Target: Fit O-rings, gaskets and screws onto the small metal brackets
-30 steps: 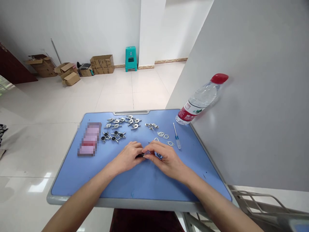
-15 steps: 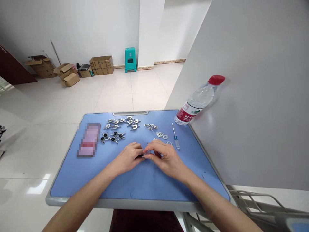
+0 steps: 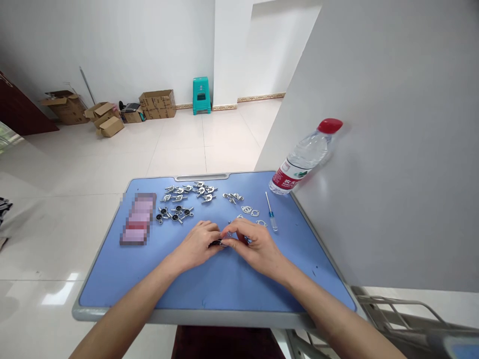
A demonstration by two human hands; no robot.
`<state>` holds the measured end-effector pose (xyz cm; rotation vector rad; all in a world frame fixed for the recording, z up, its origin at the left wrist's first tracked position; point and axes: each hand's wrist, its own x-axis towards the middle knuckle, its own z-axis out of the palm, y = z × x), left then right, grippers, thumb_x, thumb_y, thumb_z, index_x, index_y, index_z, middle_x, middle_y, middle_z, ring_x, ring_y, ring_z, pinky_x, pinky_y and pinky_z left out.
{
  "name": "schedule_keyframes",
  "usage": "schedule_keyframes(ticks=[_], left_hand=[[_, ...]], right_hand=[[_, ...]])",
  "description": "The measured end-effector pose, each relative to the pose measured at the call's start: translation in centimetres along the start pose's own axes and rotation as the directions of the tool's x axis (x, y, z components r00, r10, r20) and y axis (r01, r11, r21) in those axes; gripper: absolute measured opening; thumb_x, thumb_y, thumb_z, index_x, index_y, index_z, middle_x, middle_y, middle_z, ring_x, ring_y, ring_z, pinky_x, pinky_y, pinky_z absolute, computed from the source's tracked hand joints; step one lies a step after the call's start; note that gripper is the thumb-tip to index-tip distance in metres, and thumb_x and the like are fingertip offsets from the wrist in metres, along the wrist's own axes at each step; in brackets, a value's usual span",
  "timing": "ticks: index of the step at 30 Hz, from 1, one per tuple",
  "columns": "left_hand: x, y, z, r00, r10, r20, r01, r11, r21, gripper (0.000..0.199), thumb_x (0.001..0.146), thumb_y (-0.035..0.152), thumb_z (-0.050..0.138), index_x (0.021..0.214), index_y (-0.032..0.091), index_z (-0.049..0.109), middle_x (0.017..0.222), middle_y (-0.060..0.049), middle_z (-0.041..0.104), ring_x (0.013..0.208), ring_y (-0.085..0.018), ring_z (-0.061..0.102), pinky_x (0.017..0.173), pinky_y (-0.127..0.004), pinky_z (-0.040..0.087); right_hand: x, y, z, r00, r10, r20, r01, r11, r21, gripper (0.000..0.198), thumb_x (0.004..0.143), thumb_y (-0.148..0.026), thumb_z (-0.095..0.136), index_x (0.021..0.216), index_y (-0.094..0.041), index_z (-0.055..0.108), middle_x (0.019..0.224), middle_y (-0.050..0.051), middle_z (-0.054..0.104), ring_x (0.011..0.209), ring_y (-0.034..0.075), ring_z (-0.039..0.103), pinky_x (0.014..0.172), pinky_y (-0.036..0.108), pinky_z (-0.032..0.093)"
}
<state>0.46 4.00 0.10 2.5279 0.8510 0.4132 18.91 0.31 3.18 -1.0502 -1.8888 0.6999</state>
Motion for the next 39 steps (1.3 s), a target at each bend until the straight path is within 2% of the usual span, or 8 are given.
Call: schedule_keyframes(ticks=[3,5,7,19,27,35,39], left_hand=[[-0.1,-0.1,-0.1,1.000,-0.001,0.022,0.001,1.000,0.017,0.010,0.094,0.023,0.056,0.097,0.020,0.065,0.085,-0.001,0.060,0.084,-0.017,0.055,0.079,-0.031,0.039],[-0.1,-0.2,-0.2,0.999,0.001,0.032,-0.001,1.000,0.014,0.011,0.092,0.021,0.059,0.101,0.021,0.065,0.087,0.000,0.061,0.085,-0.017,0.055,0.080,-0.031,0.038],[-0.2,-0.3,-0.3,0.999,0.002,0.038,-0.002,1.000,0.002,0.014,0.090,0.019,0.062,0.104,0.021,0.065,0.087,0.000,0.061,0.086,-0.017,0.055,0.081,-0.031,0.038],[-0.2,-0.3,-0.5,0.999,-0.012,0.045,0.013,1.000,-0.024,0.014,0.092,0.020,0.059,0.104,0.023,0.065,0.090,0.000,0.062,0.090,-0.017,0.056,0.082,-0.031,0.038],[-0.2,-0.3,-0.3,0.999,-0.013,0.036,0.013,1.000,-0.015,0.014,0.092,0.022,0.059,0.104,0.023,0.067,0.087,0.000,0.062,0.087,-0.017,0.056,0.082,-0.031,0.038],[-0.2,-0.1,-0.2,0.999,-0.035,0.030,0.035,0.999,0.007,0.011,0.092,0.022,0.059,0.097,0.021,0.068,0.085,-0.001,0.062,0.086,-0.017,0.057,0.083,-0.031,0.040],[-0.4,0.2,-0.3,0.999,-0.050,0.001,0.050,0.999,0.022,0.010,0.089,0.021,0.061,0.097,0.021,0.067,0.084,-0.001,0.063,0.085,-0.017,0.058,0.082,-0.031,0.041]], right_hand=[[0.2,0.2,-0.6,0.987,0.126,-0.099,-0.118,0.989,0.084,0.008,0.085,-0.025,0.061,0.079,-0.020,0.063,0.071,0.000,0.062,0.059,0.012,0.050,0.058,0.025,0.042],[0.4,0.4,-1.1,0.977,0.158,-0.144,-0.147,0.986,0.084,0.007,0.084,-0.024,0.062,0.079,-0.020,0.063,0.073,-0.001,0.062,0.060,0.012,0.051,0.061,0.025,0.043],[0.5,0.6,-1.4,0.978,0.165,-0.132,-0.158,0.986,0.056,0.006,0.084,-0.024,0.062,0.079,-0.020,0.063,0.072,-0.001,0.061,0.061,0.012,0.051,0.061,0.025,0.043],[0.5,0.8,-1.2,0.990,0.140,-0.028,-0.140,0.990,0.001,0.006,0.086,-0.022,0.059,0.082,-0.020,0.062,0.070,-0.001,0.059,0.061,0.012,0.049,0.057,0.024,0.040],[0.4,0.6,-1.0,1.000,-0.026,0.010,0.027,0.996,-0.086,0.009,0.089,-0.020,0.054,0.082,-0.019,0.059,0.072,0.000,0.060,0.063,0.013,0.050,0.060,0.025,0.039],[0.3,0.2,-0.7,1.000,0.016,-0.008,-0.017,0.993,-0.115,0.012,0.089,-0.026,0.056,0.080,-0.021,0.060,0.070,0.000,0.061,0.060,0.013,0.050,0.058,0.026,0.041],[0.3,0.5,-0.4,0.998,0.055,-0.042,-0.056,0.998,-0.010,0.011,0.087,-0.027,0.056,0.080,-0.020,0.063,0.069,0.000,0.060,0.057,0.013,0.050,0.054,0.024,0.041]])
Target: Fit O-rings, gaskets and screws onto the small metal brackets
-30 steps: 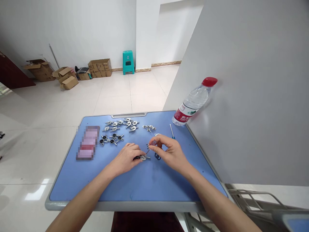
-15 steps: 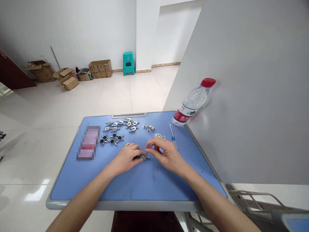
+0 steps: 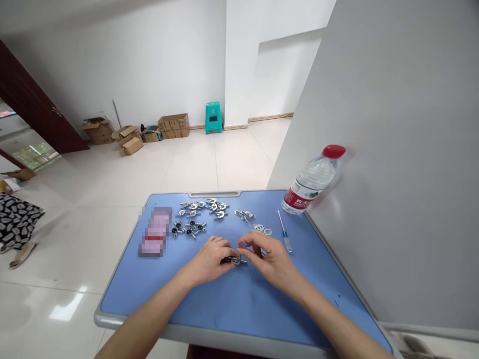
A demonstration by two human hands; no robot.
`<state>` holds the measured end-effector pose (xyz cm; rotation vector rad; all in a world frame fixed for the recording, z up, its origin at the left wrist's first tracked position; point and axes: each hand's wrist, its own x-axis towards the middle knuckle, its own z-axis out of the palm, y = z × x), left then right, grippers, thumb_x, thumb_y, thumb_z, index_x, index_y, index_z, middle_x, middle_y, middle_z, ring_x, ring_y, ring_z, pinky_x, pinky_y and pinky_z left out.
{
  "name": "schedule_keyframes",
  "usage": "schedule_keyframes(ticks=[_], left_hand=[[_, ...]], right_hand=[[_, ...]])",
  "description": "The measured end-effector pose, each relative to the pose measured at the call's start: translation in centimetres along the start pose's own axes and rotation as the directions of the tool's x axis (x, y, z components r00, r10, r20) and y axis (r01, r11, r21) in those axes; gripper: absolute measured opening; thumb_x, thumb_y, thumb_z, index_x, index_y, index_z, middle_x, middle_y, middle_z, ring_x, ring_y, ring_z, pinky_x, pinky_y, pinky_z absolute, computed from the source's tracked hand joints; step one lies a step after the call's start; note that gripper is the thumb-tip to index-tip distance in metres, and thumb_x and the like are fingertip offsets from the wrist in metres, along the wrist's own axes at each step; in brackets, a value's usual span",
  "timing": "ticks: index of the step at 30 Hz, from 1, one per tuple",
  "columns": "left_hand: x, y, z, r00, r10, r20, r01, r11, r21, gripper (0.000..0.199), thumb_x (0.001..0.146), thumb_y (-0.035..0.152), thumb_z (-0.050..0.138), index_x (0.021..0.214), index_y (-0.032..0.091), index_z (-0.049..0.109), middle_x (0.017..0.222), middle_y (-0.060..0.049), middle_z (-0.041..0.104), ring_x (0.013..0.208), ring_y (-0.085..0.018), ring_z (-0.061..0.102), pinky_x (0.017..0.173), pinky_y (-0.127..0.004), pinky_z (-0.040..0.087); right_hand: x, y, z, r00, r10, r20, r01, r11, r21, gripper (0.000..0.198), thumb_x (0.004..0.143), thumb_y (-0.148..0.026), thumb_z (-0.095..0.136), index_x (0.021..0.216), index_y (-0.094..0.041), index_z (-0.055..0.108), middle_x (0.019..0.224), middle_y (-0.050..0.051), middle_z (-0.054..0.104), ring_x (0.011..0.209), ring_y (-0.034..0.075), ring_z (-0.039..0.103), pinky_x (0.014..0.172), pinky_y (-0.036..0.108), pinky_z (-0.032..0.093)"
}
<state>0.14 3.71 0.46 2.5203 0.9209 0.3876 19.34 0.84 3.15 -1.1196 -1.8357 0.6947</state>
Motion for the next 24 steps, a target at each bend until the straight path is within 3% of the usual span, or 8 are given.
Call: schedule_keyframes(ticks=[3,5,8,11,24], left_hand=[[0.1,-0.3,-0.8,0.998,-0.010,-0.069,0.009,1.000,-0.005,0.012,0.087,0.020,0.063,0.098,0.022,0.068,0.085,0.000,0.065,0.085,-0.016,0.060,0.084,-0.030,0.040],[0.3,-1.0,-1.7,0.978,-0.091,-0.185,0.094,0.996,0.007,0.011,0.086,0.021,0.065,0.095,0.023,0.069,0.086,0.001,0.068,0.085,-0.016,0.061,0.087,-0.031,0.040],[0.8,-2.4,-3.4,0.904,-0.244,-0.351,0.275,0.961,0.041,0.013,0.086,0.019,0.061,0.096,0.023,0.068,0.091,0.000,0.069,0.089,-0.018,0.061,0.089,-0.034,0.038],[1.3,-3.7,-4.5,0.838,-0.333,-0.432,0.394,0.917,0.058,0.018,0.086,0.014,0.056,0.099,0.021,0.066,0.094,-0.003,0.068,0.092,-0.020,0.061,0.089,-0.037,0.038],[3.2,-5.0,-4.3,0.793,-0.459,-0.401,0.573,0.784,0.236,0.011,0.084,0.019,0.057,0.086,0.018,0.068,0.086,-0.006,0.067,0.092,-0.025,0.059,0.084,-0.039,0.035]], right_hand=[[0.2,0.2,-0.2,0.989,0.082,-0.126,-0.068,0.992,0.108,0.014,0.084,-0.032,0.061,0.077,-0.021,0.064,0.066,-0.001,0.058,0.056,0.013,0.050,0.056,0.025,0.042],[0.5,0.2,-0.5,0.962,0.162,-0.219,-0.126,0.977,0.170,0.016,0.081,-0.037,0.063,0.076,-0.021,0.064,0.061,-0.002,0.054,0.053,0.013,0.047,0.055,0.026,0.041],[0.7,0.1,-0.8,0.932,0.235,-0.275,-0.177,0.959,0.219,0.020,0.078,-0.040,0.065,0.075,-0.021,0.064,0.060,-0.003,0.051,0.052,0.013,0.043,0.052,0.026,0.038],[0.7,0.2,-0.8,0.941,0.219,-0.259,-0.169,0.964,0.204,0.019,0.078,-0.040,0.065,0.075,-0.021,0.065,0.059,-0.003,0.049,0.052,0.013,0.042,0.052,0.026,0.038],[0.6,-0.2,-1.0,0.961,0.127,-0.246,-0.087,0.982,0.167,0.013,0.082,-0.032,0.060,0.077,-0.021,0.063,0.062,-0.002,0.054,0.052,0.013,0.048,0.054,0.026,0.042]])
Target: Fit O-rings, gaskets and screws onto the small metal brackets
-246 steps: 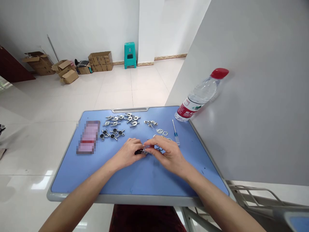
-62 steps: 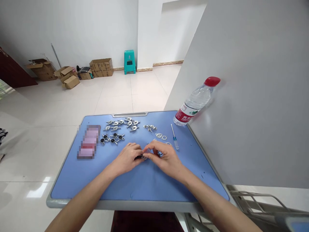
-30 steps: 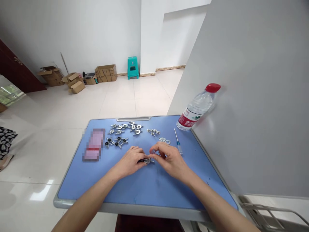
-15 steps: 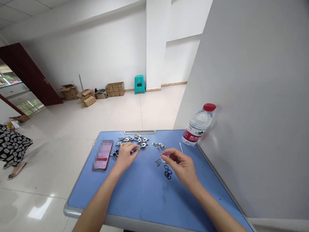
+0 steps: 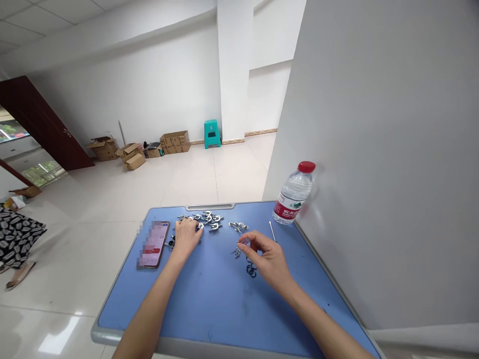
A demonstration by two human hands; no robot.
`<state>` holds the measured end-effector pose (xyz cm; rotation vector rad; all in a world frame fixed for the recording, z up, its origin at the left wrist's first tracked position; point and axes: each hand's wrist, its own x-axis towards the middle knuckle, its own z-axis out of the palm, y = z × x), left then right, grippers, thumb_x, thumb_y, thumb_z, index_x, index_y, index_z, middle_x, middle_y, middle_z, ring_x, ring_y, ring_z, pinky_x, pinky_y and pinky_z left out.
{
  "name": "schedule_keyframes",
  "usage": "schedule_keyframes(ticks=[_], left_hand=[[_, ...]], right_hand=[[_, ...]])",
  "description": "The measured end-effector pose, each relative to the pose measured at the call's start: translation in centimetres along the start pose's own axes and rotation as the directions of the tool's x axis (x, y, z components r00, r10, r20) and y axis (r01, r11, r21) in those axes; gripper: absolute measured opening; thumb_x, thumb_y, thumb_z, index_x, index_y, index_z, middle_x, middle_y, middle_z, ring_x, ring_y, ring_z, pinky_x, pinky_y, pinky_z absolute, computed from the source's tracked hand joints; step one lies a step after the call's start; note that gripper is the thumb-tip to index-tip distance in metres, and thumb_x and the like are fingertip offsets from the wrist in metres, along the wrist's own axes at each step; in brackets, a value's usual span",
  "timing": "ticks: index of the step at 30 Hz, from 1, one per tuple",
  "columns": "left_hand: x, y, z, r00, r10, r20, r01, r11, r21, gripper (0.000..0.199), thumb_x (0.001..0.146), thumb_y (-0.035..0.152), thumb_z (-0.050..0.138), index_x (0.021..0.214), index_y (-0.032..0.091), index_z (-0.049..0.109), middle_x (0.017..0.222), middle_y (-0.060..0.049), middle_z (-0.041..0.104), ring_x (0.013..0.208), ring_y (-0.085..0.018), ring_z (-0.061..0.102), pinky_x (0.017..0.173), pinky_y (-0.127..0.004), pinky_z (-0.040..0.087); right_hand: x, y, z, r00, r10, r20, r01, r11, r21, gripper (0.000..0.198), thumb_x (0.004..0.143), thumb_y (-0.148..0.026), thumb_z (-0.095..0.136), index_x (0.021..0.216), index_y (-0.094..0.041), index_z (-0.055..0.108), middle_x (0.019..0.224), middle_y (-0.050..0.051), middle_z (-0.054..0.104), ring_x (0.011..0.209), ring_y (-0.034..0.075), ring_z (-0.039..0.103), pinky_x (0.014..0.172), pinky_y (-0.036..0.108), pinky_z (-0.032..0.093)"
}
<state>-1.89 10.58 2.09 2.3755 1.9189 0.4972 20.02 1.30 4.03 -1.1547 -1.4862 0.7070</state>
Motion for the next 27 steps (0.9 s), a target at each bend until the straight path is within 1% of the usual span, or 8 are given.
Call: schedule_keyframes(ticks=[7,9,13,16,19,21,24,27], left_hand=[[0.3,-0.5,-0.1,1.000,-0.020,-0.016,0.019,0.999,-0.042,0.017,0.086,0.022,0.058,0.099,0.021,0.070,0.090,-0.005,0.067,0.096,-0.024,0.058,0.085,-0.038,0.037],[0.3,-1.1,-0.8,0.999,-0.037,-0.035,0.034,0.996,-0.084,0.019,0.088,0.023,0.056,0.102,0.021,0.069,0.092,-0.004,0.067,0.095,-0.022,0.059,0.085,-0.036,0.038],[-0.9,-3.0,-2.9,0.998,-0.050,-0.036,0.044,0.984,-0.170,0.021,0.090,0.018,0.050,0.099,0.019,0.069,0.093,-0.003,0.067,0.085,-0.017,0.061,0.078,-0.030,0.045],[-2.4,-3.8,-4.0,1.000,0.004,0.005,-0.002,0.977,-0.215,0.021,0.089,0.017,0.050,0.097,0.020,0.069,0.090,-0.002,0.066,0.082,-0.016,0.062,0.075,-0.028,0.047],[-3.5,-3.3,-4.0,0.996,0.086,0.036,-0.077,0.973,-0.220,0.020,0.085,0.018,0.057,0.099,0.024,0.070,0.103,-0.002,0.066,0.101,-0.020,0.059,0.089,-0.034,0.044],[-3.8,-2.6,-3.7,0.987,0.150,0.060,-0.135,0.969,-0.207,0.027,0.082,0.017,0.062,0.107,0.026,0.067,0.113,-0.001,0.065,0.110,-0.022,0.054,0.095,-0.037,0.040],[-3.9,-1.9,-2.9,0.967,0.231,0.107,-0.213,0.964,-0.159,0.034,0.081,0.010,0.061,0.111,0.025,0.065,0.111,-0.002,0.066,0.109,-0.023,0.052,0.092,-0.039,0.038],[-3.8,-1.7,-2.4,0.963,0.237,0.125,-0.223,0.967,-0.120,0.032,0.083,0.007,0.059,0.110,0.023,0.065,0.104,-0.003,0.067,0.103,-0.023,0.053,0.086,-0.038,0.039]], right_hand=[[-0.1,0.2,0.0,1.000,-0.013,0.004,0.013,0.999,-0.032,0.015,0.083,-0.036,0.060,0.077,-0.022,0.064,0.061,-0.002,0.054,0.053,0.014,0.049,0.054,0.026,0.043],[0.0,0.3,0.0,1.000,-0.002,-0.011,0.001,0.999,-0.043,0.017,0.082,-0.037,0.061,0.076,-0.022,0.064,0.059,-0.003,0.052,0.053,0.014,0.048,0.053,0.027,0.042],[0.1,0.3,-0.2,0.999,0.026,-0.047,-0.029,0.998,-0.057,0.021,0.080,-0.043,0.063,0.077,-0.022,0.065,0.060,-0.002,0.053,0.053,0.014,0.048,0.054,0.028,0.043],[0.1,0.2,-0.3,0.998,0.046,-0.044,-0.049,0.997,-0.066,0.024,0.080,-0.046,0.063,0.076,-0.022,0.065,0.059,-0.002,0.053,0.052,0.015,0.048,0.053,0.028,0.043],[0.2,0.4,-0.3,0.997,0.064,-0.035,-0.066,0.996,-0.059,0.026,0.079,-0.047,0.063,0.076,-0.022,0.065,0.056,-0.002,0.050,0.052,0.015,0.047,0.053,0.028,0.043],[0.3,0.6,-0.3,0.996,0.088,-0.021,-0.089,0.995,-0.038,0.026,0.079,-0.047,0.064,0.079,-0.021,0.065,0.060,-0.001,0.053,0.053,0.014,0.048,0.053,0.028,0.044],[0.5,1.1,-0.2,0.991,0.130,0.030,-0.130,0.991,-0.023,0.029,0.079,-0.048,0.063,0.085,-0.019,0.066,0.067,0.001,0.056,0.056,0.014,0.050,0.052,0.027,0.045],[0.5,1.2,-0.2,0.985,0.145,0.094,-0.142,0.989,-0.042,0.030,0.081,-0.048,0.061,0.087,-0.019,0.065,0.066,0.001,0.056,0.058,0.015,0.052,0.054,0.028,0.046]])
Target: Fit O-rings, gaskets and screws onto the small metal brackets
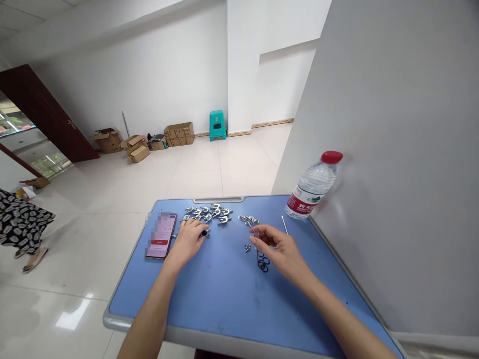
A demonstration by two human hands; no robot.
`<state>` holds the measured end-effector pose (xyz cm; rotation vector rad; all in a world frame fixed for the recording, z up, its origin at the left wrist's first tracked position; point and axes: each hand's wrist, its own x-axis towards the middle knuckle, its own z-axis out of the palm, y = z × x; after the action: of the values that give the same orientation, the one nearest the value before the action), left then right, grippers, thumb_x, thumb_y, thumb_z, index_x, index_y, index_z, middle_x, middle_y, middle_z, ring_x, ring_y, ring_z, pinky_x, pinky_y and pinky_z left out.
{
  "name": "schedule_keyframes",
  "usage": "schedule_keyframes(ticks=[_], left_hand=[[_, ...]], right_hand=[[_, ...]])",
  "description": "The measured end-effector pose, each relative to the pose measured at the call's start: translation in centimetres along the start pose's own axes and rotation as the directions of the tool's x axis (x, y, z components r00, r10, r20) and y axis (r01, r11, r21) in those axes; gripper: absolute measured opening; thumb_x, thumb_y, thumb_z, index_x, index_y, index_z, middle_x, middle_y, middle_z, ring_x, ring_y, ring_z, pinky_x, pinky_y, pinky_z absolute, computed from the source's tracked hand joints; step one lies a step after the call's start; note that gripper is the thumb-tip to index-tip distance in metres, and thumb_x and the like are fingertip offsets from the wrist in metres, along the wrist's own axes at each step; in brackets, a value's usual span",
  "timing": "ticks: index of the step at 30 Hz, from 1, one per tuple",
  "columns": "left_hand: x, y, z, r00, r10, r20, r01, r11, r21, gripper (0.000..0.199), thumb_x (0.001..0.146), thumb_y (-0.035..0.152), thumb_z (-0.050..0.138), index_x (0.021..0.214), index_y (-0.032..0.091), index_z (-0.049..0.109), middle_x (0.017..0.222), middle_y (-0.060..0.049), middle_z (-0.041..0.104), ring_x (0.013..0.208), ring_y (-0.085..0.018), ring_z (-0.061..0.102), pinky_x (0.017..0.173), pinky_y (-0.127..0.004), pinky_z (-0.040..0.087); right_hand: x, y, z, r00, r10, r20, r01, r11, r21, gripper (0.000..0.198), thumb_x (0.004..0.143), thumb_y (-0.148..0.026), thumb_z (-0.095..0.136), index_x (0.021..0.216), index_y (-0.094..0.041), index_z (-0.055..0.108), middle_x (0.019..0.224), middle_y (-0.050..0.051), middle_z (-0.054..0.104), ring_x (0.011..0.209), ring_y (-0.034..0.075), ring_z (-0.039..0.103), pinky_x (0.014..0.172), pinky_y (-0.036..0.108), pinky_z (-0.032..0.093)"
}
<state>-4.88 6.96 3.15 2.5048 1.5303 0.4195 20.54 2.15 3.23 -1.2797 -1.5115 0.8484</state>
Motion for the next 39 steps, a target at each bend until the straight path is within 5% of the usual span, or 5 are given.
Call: schedule_keyframes(ticks=[8,15,19,26,39], left_hand=[[-0.1,0.9,0.5,0.997,0.035,0.066,-0.036,0.999,0.022,0.026,0.089,0.009,0.052,0.107,0.023,0.066,0.090,-0.003,0.067,0.091,-0.023,0.055,0.079,-0.036,0.039],[-0.5,2.0,0.6,0.975,0.174,0.140,-0.153,0.977,-0.151,0.027,0.087,0.011,0.055,0.108,0.025,0.066,0.098,-0.003,0.064,0.096,-0.022,0.054,0.085,-0.037,0.042],[-0.6,2.2,0.2,0.982,0.143,0.122,-0.113,0.968,-0.226,0.030,0.086,0.017,0.060,0.116,0.024,0.059,0.109,-0.003,0.060,0.104,-0.023,0.052,0.091,-0.039,0.043],[-0.2,2.2,1.1,0.975,0.126,0.185,-0.103,0.986,-0.130,0.012,0.086,0.016,0.062,0.098,0.020,0.061,0.100,-0.003,0.061,0.097,-0.023,0.053,0.085,-0.037,0.043],[-0.3,4.4,1.9,0.937,0.218,0.274,-0.162,0.964,-0.211,0.010,0.087,0.011,0.060,0.090,0.020,0.059,0.091,-0.001,0.063,0.089,-0.021,0.055,0.076,-0.031,0.042]], right_hand=[[0.0,-0.4,-0.3,0.999,0.012,0.037,-0.010,0.999,-0.032,0.027,0.082,-0.046,0.060,0.085,-0.019,0.063,0.065,0.000,0.055,0.059,0.015,0.051,0.055,0.027,0.045],[0.2,0.1,-0.6,0.999,0.040,0.037,-0.039,0.999,-0.030,0.027,0.082,-0.045,0.060,0.088,-0.018,0.063,0.069,0.001,0.058,0.063,0.015,0.053,0.059,0.029,0.046],[0.3,0.3,-0.8,0.997,0.057,0.058,-0.055,0.998,-0.030,0.027,0.083,-0.044,0.058,0.091,-0.019,0.062,0.072,0.001,0.057,0.065,0.015,0.052,0.061,0.029,0.045],[0.5,0.4,-1.3,0.986,0.121,0.111,-0.115,0.991,-0.062,0.026,0.089,-0.044,0.049,0.096,-0.021,0.059,0.068,-0.003,0.043,0.062,0.013,0.045,0.055,0.026,0.039],[0.9,0.5,-2.0,0.975,0.181,0.131,-0.167,0.980,-0.112,0.018,0.090,-0.037,0.046,0.091,-0.022,0.057,0.069,-0.004,0.045,0.062,0.012,0.045,0.058,0.024,0.042]])
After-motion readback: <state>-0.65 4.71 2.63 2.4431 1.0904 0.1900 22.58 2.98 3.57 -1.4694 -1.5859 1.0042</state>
